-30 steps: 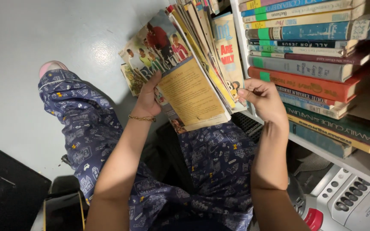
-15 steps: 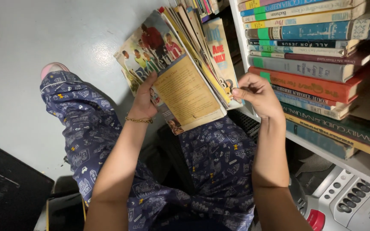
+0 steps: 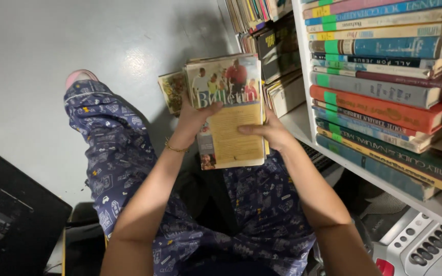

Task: Sorting and organizing books and magazines from a shelf onto the floor.

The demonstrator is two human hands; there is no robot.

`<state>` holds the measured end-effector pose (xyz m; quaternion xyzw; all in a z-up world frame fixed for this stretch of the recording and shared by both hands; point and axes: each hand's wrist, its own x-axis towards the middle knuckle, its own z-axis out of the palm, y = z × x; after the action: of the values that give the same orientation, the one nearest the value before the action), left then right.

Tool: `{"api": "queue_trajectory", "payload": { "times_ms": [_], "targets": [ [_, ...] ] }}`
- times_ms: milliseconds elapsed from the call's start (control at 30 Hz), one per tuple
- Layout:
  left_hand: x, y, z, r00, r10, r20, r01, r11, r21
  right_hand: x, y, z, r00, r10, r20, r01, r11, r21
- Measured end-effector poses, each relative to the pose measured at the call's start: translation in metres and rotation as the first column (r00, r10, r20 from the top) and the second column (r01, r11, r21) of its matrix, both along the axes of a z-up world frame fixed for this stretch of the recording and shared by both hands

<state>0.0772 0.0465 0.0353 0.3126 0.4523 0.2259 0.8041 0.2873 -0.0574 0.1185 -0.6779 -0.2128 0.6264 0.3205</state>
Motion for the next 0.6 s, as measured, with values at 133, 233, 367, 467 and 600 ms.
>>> {"api": "queue_trajectory", "payload": {
  "times_ms": [133, 233, 367, 467, 600],
  "targets": [
    [-0.004, 0.003, 0.008, 0.932, 0.095, -0.350, 0.054, 0.918, 0.393, 0.008, 0.006, -0.037, 0.975, -0.167, -0.149, 0.152, 0.982, -0.111],
    [0.001, 0.018, 0.076, 0.823, 0.396, -0.407, 0.152, 0.537, 0.829, 0.005, 0.056, -0.058, 0.977, -0.167, -0.130, 0.164, 0.986, -0.029],
    [0.033, -0.036, 0.082, 0.865, -0.021, -0.502, 0.333, 0.772, 0.541, 0.012, 0.120, -0.152, 0.986, -0.139, -0.086, 0.147, 0.985, 0.094],
    [0.032, -0.092, 0.044, 0.721, -0.366, -0.588, 0.686, 0.499, 0.530, 0.018, 0.163, -0.225, 0.992, -0.124, -0.026, 0.126, 0.986, 0.109],
    [0.019, -0.106, 0.042, 0.319, -0.706, -0.632, 0.939, 0.147, 0.310, 0.024, 0.197, -0.278, 0.989, -0.148, -0.019, 0.149, 0.984, 0.100]
  ]
}}
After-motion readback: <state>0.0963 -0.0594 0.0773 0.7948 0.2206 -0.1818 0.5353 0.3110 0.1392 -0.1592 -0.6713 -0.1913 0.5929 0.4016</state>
